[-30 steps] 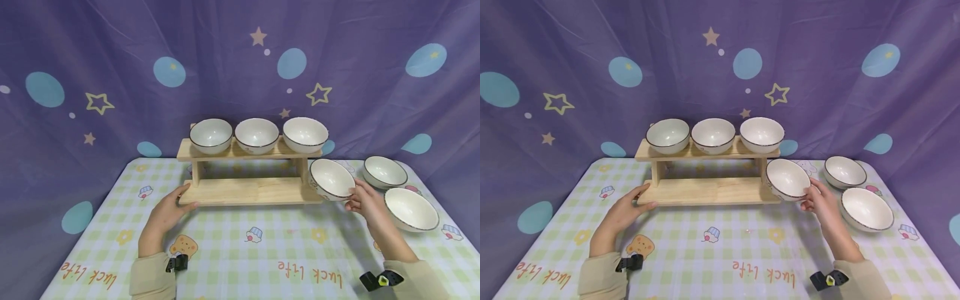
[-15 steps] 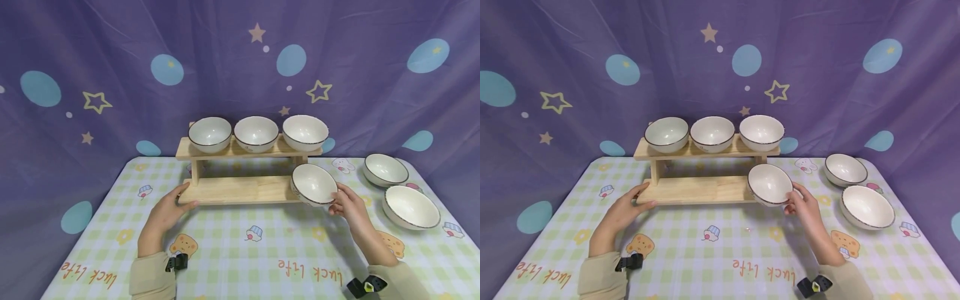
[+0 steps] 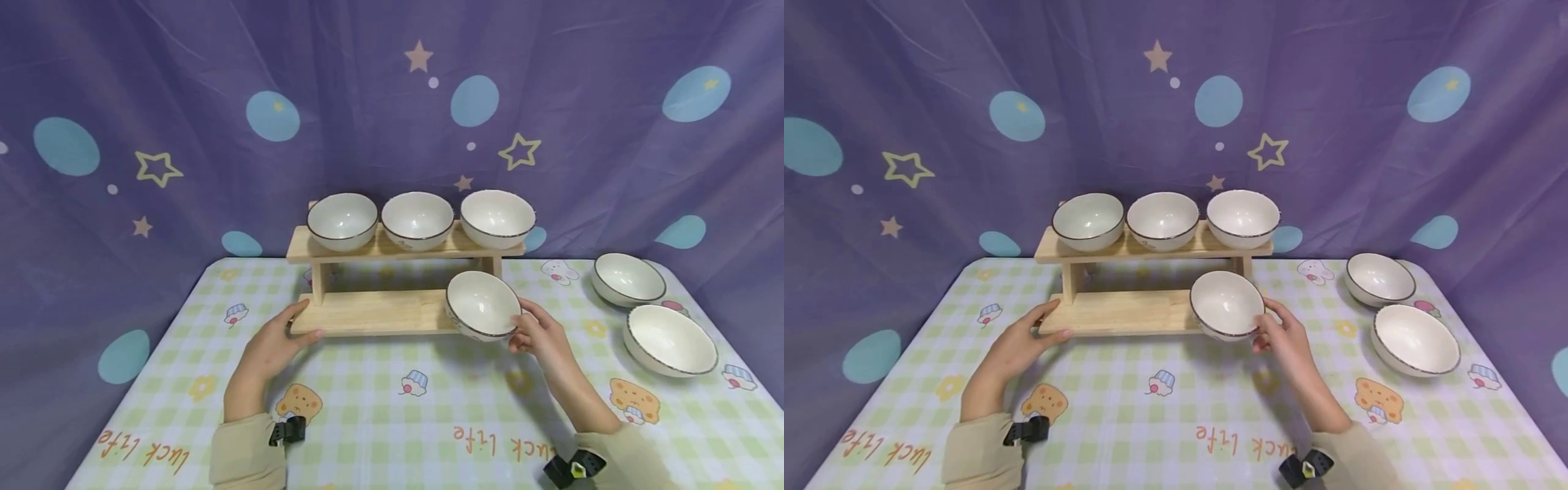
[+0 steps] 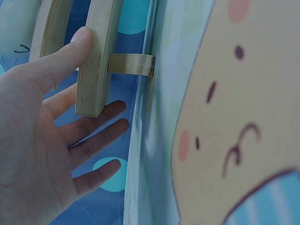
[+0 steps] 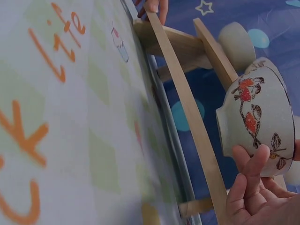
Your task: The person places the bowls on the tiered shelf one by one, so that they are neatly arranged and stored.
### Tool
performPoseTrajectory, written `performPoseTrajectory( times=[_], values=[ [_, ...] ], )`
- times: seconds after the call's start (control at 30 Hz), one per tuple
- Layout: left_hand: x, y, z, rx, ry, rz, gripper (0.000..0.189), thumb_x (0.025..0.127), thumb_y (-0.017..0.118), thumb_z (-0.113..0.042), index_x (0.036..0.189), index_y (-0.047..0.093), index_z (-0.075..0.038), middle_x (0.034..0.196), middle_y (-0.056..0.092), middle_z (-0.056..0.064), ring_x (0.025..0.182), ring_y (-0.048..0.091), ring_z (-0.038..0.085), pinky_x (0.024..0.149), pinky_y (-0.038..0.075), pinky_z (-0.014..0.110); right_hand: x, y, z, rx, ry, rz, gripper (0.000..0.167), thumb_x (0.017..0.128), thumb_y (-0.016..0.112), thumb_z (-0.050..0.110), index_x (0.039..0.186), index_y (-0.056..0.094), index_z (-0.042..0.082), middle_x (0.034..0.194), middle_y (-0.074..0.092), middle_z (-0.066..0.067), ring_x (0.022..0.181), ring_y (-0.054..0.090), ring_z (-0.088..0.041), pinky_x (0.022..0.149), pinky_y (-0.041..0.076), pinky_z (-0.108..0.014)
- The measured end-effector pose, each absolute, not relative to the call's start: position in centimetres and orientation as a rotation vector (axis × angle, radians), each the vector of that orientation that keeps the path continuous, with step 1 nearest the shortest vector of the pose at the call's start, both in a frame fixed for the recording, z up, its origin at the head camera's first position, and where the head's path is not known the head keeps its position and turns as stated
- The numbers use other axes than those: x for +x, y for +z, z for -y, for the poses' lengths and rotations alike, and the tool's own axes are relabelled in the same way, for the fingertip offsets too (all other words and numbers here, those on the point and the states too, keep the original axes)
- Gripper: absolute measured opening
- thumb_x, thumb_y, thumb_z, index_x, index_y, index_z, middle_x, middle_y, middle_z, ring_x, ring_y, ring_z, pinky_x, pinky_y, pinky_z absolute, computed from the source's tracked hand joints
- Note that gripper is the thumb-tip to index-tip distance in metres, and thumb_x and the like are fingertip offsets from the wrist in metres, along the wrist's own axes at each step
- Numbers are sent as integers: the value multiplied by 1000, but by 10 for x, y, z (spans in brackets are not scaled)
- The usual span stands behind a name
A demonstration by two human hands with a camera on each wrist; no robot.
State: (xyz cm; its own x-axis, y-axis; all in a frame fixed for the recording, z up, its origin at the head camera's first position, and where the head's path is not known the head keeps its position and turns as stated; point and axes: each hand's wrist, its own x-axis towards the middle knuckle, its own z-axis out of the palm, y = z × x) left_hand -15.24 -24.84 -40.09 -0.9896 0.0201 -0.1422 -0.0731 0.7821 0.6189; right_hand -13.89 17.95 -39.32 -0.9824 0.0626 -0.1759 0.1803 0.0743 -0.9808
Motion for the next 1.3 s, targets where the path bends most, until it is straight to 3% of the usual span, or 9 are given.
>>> performPoseTrajectory(
  times=[1.3],
  values=[
    [-153,-400,249,-37,974,-2834,91,88,62,-65,158,27,-18,152,36,26,136,38,47,102,36,66,-148,-398,-94,175,-2194,-2087,48,96,54,12,142,50,2,70,64,-1,52,57,-8,59,51,-22]
  ],
)
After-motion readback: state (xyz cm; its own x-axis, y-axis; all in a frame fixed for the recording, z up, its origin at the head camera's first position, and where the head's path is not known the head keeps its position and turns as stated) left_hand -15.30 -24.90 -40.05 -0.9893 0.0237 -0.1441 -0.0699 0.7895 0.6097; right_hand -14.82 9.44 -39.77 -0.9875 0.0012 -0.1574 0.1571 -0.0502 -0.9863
